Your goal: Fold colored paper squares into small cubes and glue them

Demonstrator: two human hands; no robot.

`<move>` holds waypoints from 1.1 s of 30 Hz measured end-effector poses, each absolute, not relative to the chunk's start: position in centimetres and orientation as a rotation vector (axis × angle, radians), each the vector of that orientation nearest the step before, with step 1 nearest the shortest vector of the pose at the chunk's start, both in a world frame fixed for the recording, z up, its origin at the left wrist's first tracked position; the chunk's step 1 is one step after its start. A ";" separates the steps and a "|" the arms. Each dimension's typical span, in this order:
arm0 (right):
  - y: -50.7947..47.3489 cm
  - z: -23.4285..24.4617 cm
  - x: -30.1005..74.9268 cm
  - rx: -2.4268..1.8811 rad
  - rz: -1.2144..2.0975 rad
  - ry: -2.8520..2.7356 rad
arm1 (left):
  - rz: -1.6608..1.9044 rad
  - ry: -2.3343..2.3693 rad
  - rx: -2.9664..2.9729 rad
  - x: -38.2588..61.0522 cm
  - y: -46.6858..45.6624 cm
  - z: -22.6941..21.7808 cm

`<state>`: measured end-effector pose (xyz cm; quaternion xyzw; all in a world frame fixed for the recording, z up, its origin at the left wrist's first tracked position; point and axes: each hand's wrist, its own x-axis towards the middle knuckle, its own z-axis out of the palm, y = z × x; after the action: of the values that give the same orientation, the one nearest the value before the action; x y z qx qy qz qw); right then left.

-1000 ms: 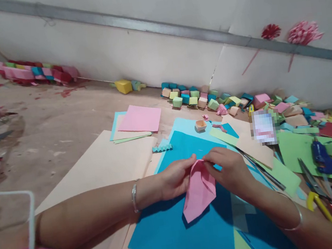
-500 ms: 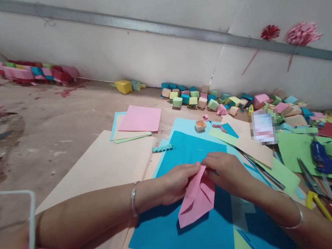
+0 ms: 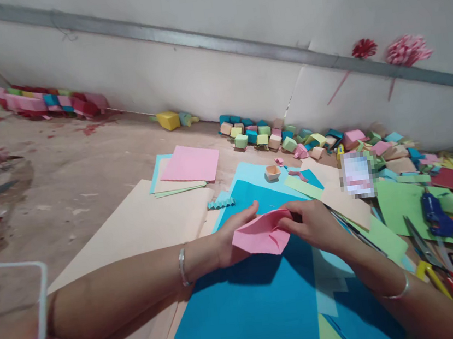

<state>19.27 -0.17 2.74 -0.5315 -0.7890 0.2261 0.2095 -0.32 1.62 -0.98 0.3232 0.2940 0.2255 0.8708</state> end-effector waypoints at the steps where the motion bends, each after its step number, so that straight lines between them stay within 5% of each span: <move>1: -0.1 2.9 19.3 -1.471 0.693 -2.179 | 0.472 0.626 0.596 -0.2 1.6 -1.1; 20: -0.2 -0.8 16.7 -1.456 0.981 -1.678 | 0.877 1.031 1.489 0.2 0.2 -0.1; 33: -1.7 -0.5 16.4 -1.634 0.333 -2.035 | 0.877 1.132 1.791 -0.3 2.2 -0.7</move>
<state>16.43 -1.69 -0.47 -0.6008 -0.7484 0.1223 0.2527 -0.27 2.19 -0.69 0.7119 0.4498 0.3485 0.4116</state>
